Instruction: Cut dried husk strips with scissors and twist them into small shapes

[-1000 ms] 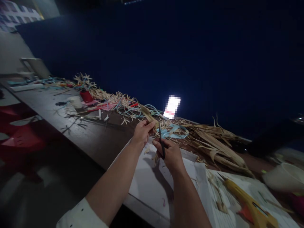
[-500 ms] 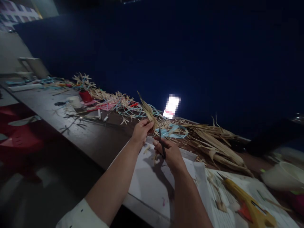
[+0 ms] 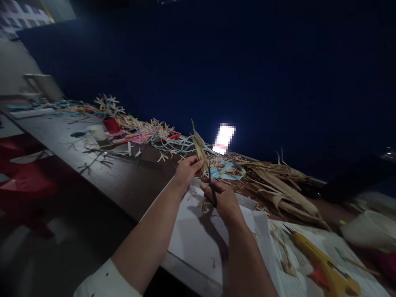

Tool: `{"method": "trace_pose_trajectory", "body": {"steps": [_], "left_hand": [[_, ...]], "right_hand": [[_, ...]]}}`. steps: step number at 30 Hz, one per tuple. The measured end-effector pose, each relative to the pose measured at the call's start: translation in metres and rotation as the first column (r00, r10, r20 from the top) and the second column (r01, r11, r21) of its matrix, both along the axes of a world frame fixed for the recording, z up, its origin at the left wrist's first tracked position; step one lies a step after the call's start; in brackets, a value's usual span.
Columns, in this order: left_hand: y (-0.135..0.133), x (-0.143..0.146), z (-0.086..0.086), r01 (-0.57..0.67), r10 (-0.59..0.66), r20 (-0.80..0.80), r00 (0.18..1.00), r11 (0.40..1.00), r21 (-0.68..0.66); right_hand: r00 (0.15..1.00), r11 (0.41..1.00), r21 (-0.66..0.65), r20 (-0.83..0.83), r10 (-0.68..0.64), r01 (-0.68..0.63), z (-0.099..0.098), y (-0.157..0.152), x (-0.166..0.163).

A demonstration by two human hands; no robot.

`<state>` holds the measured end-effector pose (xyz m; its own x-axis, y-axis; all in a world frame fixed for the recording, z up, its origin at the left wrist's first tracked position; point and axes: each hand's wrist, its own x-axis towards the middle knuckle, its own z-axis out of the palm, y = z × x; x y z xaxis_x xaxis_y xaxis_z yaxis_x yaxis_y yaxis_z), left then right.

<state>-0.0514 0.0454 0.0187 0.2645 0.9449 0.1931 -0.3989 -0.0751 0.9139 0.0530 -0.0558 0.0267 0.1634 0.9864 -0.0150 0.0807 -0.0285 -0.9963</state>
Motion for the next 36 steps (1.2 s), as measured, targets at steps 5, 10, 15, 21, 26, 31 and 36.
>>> {"method": "trace_pose_trajectory", "body": {"steps": [5,10,15,21,26,31,36], "left_hand": [[-0.0003,0.0000,-0.0010,0.007,-0.007,-0.002,1.000,1.000,0.004],[-0.0013,0.0004,0.0003,0.020,-0.019,0.027,0.999,1.000,-0.023],[-0.0007,0.0007,-0.0013,0.013,-0.013,0.024,1.000,1.000,-0.017],[0.0021,0.0012,-0.0049,-0.012,0.012,0.009,1.000,1.000,0.007],[0.0004,0.0010,-0.0035,-0.002,0.002,0.029,1.000,1.000,0.007],[-0.0021,0.0009,-0.0001,-0.005,0.005,0.020,1.000,1.000,-0.013],[-0.0011,0.0018,0.0002,-0.003,0.003,0.029,1.000,1.000,-0.018]], "right_hand": [[0.999,0.999,0.012,0.038,-0.036,0.035,-0.0004,0.0015,-0.0004],[0.997,0.998,0.031,0.061,-0.054,0.052,-0.0006,0.0023,-0.0008],[0.994,0.997,0.028,0.083,-0.077,0.075,-0.0007,0.0025,-0.0017],[0.992,0.998,0.027,0.112,-0.064,0.061,0.0006,0.0027,-0.0020],[0.991,0.997,0.022,0.114,-0.071,0.069,0.0023,0.0019,-0.0035],[0.990,0.997,0.029,0.115,-0.076,0.073,0.0014,0.0024,-0.0042],[0.991,0.997,0.041,0.118,-0.066,0.061,0.0009,0.0016,-0.0051]]}}
